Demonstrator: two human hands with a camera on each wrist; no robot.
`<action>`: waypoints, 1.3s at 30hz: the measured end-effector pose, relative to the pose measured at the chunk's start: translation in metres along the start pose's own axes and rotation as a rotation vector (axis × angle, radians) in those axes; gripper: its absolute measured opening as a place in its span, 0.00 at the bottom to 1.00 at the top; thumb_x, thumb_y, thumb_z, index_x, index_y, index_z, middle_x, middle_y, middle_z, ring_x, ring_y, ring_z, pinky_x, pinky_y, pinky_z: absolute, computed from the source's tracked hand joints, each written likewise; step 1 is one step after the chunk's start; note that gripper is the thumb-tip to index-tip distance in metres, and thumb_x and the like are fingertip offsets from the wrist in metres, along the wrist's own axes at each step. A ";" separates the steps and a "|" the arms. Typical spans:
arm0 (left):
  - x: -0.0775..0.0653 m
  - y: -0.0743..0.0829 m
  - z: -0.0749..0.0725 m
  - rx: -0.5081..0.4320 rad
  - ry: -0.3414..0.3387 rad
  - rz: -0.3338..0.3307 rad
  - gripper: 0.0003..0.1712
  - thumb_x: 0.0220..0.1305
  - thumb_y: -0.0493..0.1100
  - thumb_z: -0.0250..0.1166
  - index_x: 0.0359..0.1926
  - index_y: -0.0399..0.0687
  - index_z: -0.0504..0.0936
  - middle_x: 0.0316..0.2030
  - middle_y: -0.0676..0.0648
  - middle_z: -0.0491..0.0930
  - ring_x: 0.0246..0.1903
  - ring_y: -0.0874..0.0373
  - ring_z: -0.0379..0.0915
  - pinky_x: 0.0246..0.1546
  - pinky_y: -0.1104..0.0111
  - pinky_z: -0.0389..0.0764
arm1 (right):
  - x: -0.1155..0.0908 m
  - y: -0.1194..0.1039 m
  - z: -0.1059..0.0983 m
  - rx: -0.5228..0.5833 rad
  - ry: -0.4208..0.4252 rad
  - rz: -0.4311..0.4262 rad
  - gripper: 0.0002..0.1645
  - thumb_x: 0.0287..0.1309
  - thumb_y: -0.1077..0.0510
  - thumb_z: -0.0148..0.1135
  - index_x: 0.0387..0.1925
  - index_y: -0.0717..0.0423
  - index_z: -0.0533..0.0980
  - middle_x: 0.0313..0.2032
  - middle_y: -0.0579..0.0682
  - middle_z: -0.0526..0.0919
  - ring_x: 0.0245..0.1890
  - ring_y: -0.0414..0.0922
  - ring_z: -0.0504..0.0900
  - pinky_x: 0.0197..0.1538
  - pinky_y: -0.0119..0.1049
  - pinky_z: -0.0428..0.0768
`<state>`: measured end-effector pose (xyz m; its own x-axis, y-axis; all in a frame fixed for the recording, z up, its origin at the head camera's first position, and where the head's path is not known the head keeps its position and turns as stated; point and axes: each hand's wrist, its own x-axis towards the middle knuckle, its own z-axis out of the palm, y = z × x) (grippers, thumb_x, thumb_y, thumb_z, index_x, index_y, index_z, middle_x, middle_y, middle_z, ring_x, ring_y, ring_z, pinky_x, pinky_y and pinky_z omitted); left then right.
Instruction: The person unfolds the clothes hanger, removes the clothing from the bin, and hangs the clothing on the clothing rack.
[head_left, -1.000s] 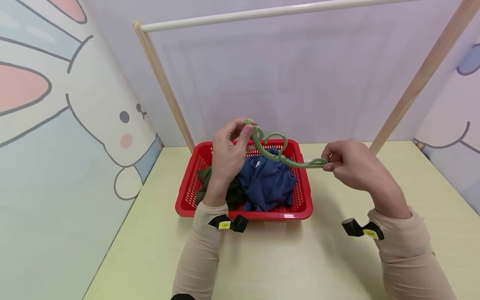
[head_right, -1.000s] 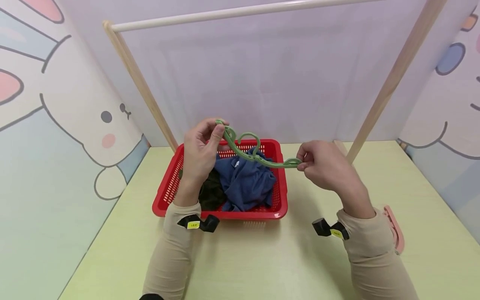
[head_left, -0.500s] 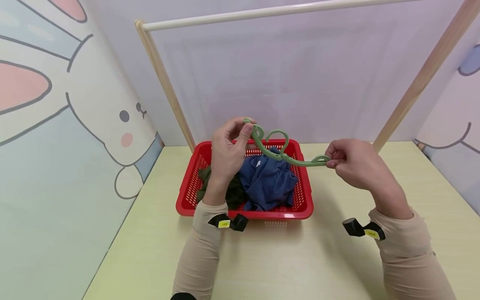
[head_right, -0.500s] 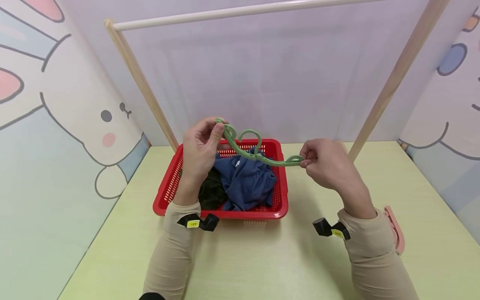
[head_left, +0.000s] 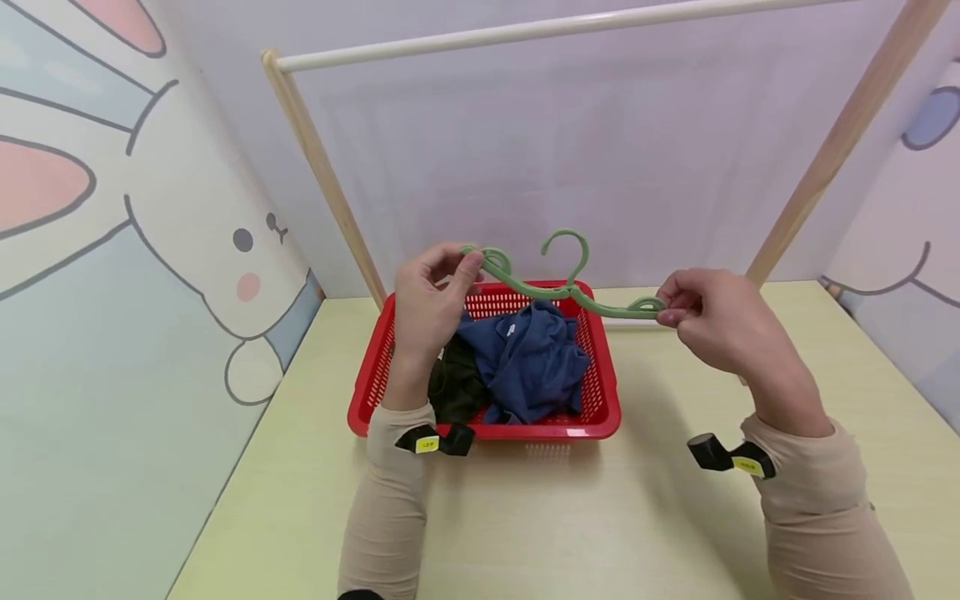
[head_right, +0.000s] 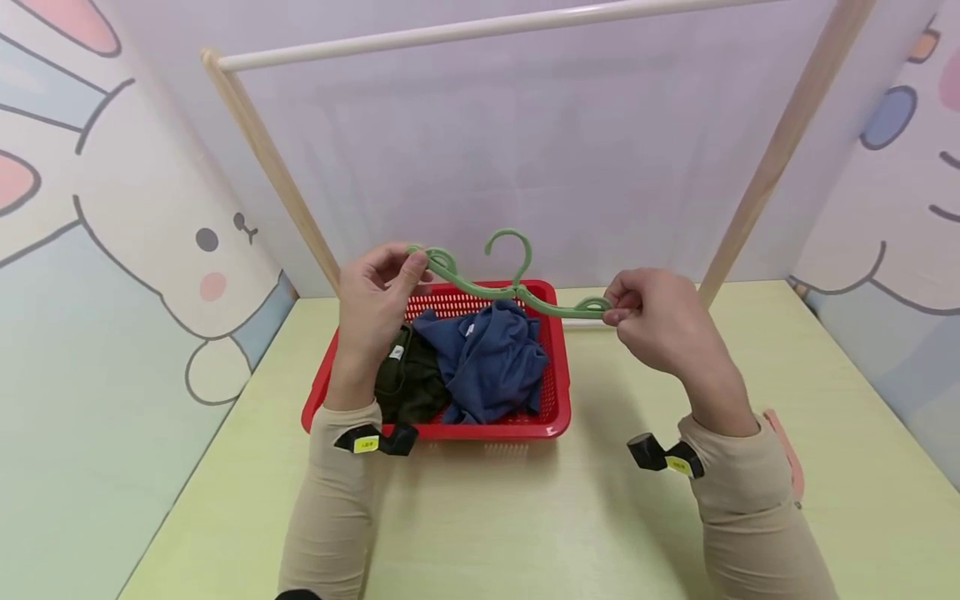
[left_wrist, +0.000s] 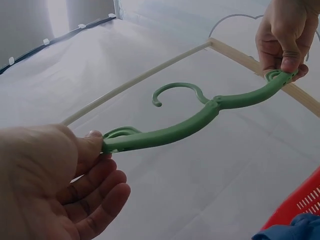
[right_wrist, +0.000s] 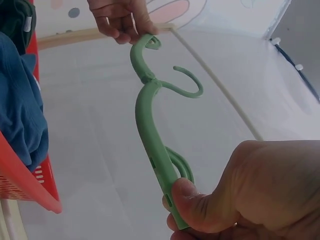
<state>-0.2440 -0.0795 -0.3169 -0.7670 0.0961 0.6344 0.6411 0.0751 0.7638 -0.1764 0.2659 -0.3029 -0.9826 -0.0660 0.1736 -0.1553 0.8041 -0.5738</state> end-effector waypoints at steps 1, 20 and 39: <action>0.000 0.000 -0.002 0.003 -0.010 -0.009 0.10 0.80 0.38 0.70 0.50 0.33 0.90 0.38 0.31 0.88 0.35 0.49 0.87 0.42 0.50 0.93 | 0.000 0.000 -0.001 0.002 0.005 0.000 0.05 0.71 0.66 0.65 0.44 0.59 0.85 0.34 0.49 0.87 0.38 0.50 0.79 0.35 0.38 0.74; -0.002 0.003 -0.024 0.189 -0.268 -0.177 0.09 0.79 0.37 0.70 0.52 0.36 0.89 0.40 0.38 0.87 0.36 0.49 0.85 0.40 0.64 0.86 | -0.002 -0.001 -0.002 0.017 0.114 -0.018 0.08 0.66 0.69 0.63 0.40 0.58 0.85 0.32 0.49 0.87 0.35 0.48 0.80 0.33 0.36 0.74; -0.002 0.003 -0.020 0.265 -0.362 -0.216 0.08 0.77 0.37 0.72 0.51 0.37 0.90 0.43 0.41 0.89 0.39 0.43 0.82 0.37 0.66 0.81 | -0.001 -0.004 0.001 0.042 0.132 -0.010 0.08 0.67 0.69 0.64 0.41 0.57 0.86 0.33 0.49 0.89 0.32 0.44 0.81 0.32 0.35 0.75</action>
<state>-0.2411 -0.0994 -0.3139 -0.8547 0.3859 0.3472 0.4895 0.3767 0.7864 -0.1746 0.2626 -0.3019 -0.9595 0.0069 0.2817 -0.1717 0.7782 -0.6041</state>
